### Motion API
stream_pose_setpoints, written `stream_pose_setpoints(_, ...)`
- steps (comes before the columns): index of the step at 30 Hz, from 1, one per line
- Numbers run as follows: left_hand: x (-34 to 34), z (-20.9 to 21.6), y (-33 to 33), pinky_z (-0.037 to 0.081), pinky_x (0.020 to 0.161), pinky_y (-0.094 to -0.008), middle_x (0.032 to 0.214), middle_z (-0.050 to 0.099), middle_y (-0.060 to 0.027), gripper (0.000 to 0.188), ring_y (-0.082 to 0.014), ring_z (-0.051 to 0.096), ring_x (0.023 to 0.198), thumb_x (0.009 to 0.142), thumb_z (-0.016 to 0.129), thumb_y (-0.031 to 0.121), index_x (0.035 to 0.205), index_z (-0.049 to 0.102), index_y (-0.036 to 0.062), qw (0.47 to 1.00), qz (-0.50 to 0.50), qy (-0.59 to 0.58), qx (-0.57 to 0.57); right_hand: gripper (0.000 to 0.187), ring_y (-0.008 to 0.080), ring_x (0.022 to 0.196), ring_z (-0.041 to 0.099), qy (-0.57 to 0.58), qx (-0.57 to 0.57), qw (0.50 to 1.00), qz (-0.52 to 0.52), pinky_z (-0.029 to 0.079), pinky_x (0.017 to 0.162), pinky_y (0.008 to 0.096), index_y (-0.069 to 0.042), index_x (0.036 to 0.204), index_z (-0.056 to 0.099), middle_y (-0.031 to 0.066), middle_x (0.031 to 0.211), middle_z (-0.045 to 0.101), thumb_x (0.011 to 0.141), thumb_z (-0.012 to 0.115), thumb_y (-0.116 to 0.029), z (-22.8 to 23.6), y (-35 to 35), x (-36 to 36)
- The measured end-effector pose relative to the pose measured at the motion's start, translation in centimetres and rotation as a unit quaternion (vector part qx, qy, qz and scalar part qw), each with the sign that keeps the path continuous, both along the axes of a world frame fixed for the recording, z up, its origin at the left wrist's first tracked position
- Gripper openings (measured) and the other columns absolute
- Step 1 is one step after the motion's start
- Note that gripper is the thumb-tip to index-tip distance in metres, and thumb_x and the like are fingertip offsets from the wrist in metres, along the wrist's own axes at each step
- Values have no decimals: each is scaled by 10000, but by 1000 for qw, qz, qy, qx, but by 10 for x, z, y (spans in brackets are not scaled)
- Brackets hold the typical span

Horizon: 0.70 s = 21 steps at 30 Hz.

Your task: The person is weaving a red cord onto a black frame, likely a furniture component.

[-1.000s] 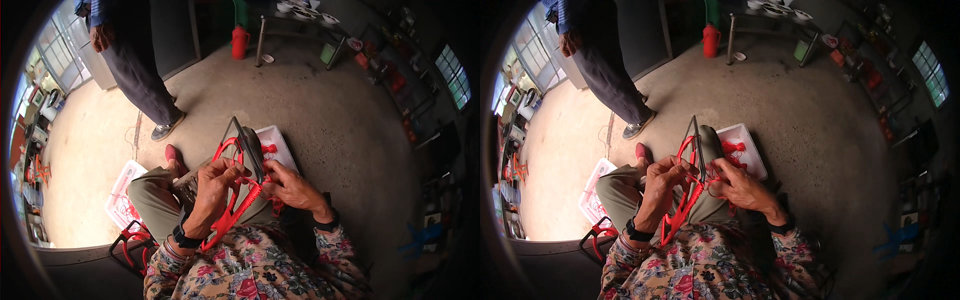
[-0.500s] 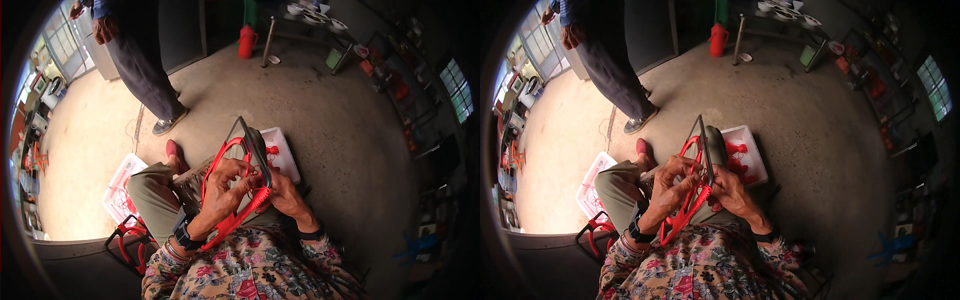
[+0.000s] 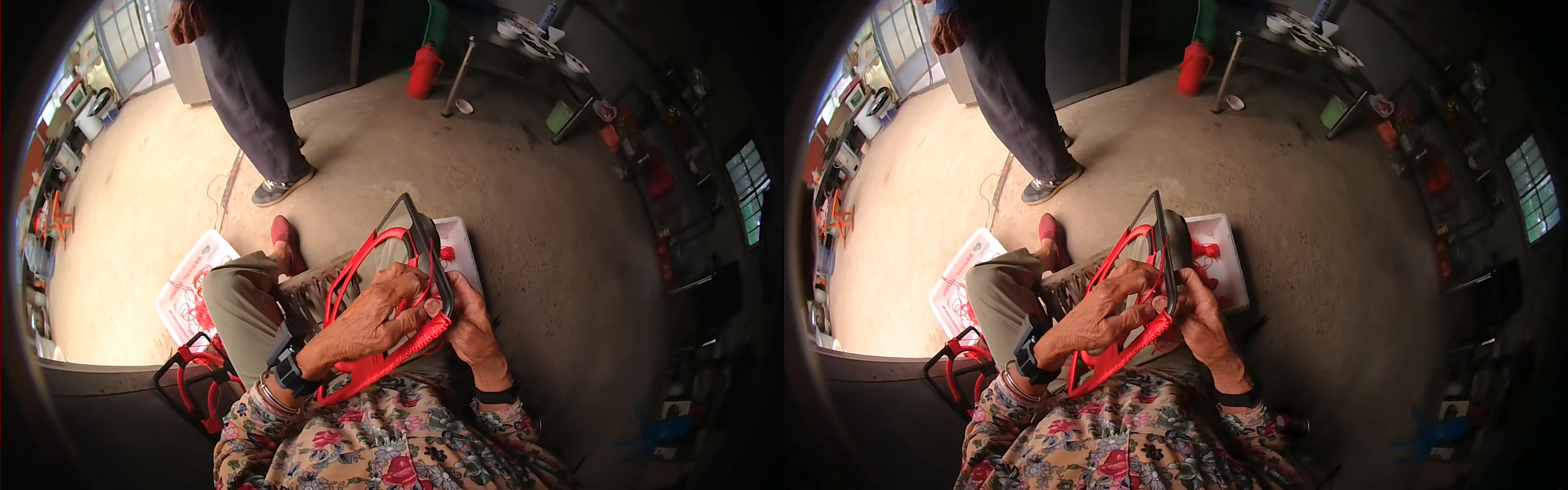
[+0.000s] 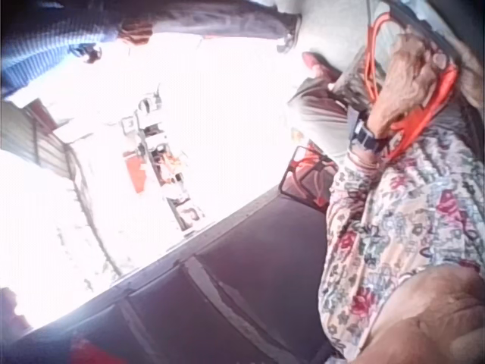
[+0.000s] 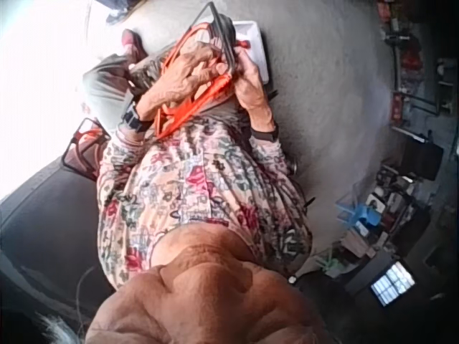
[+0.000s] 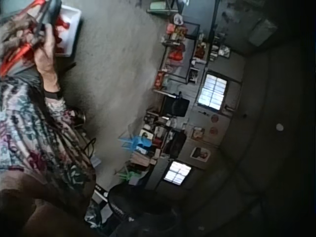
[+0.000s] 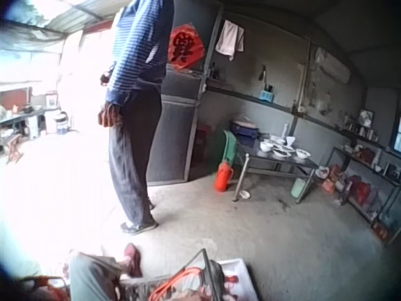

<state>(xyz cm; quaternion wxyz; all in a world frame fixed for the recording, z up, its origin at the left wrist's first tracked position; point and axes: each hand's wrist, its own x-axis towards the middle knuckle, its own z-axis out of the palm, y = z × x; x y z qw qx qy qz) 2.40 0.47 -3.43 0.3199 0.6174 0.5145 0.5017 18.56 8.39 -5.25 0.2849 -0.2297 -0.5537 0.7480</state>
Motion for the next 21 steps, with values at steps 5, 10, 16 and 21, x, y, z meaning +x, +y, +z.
stream_pose_setpoints(5, -5, 9, 0, 368, 818, -315, 862, 459, -83, 256, -198, 452, 857, 879, 629, 248, 915, 549, 8, 993, -15, -46, -108, 227, 71, 488, 505, -46, -71, 996, -15, 381, 397, 209, -71, 1048, 477, 8, 777, 572, 899, 602, -188, 19, -12, -3)
stream_pose_setpoints(10, 6, -6, -1, 376, 802, -324, 863, 484, -85, 201, -193, 481, 859, 829, 675, 145, 823, 520, 16, 989, 25, -139, -39, 243, 61, 434, 459, -56, -126, 989, -60, 340, 348, 216, -67, 1035, 491, 11, 758, 560, 899, 610, -231, 26, -18, -10)
stream_pose_setpoints(16, 22, -11, -6, 413, 842, -312, 894, 548, -74, 206, -176, 561, 942, 792, 703, 51, 814, 501, 17, 988, 104, -115, -12, 316, 46, 418, 422, -32, -131, 989, -53, 337, 346, 213, -53, 1183, 511, 4, 758, 562, 926, 569, -227, 26, -19, -9)
stream_pose_setpoints(21, 33, -14, -7, 461, 750, -297, 848, 568, -71, 189, -162, 588, 856, 794, 668, -4, 757, 483, 16, 978, 169, -120, 29, 337, 42, 433, 423, -72, -121, 989, -38, 347, 351, 205, -56, 1228, 507, 3, 773, 556, 942, 542, -231, 29, -21, -9)
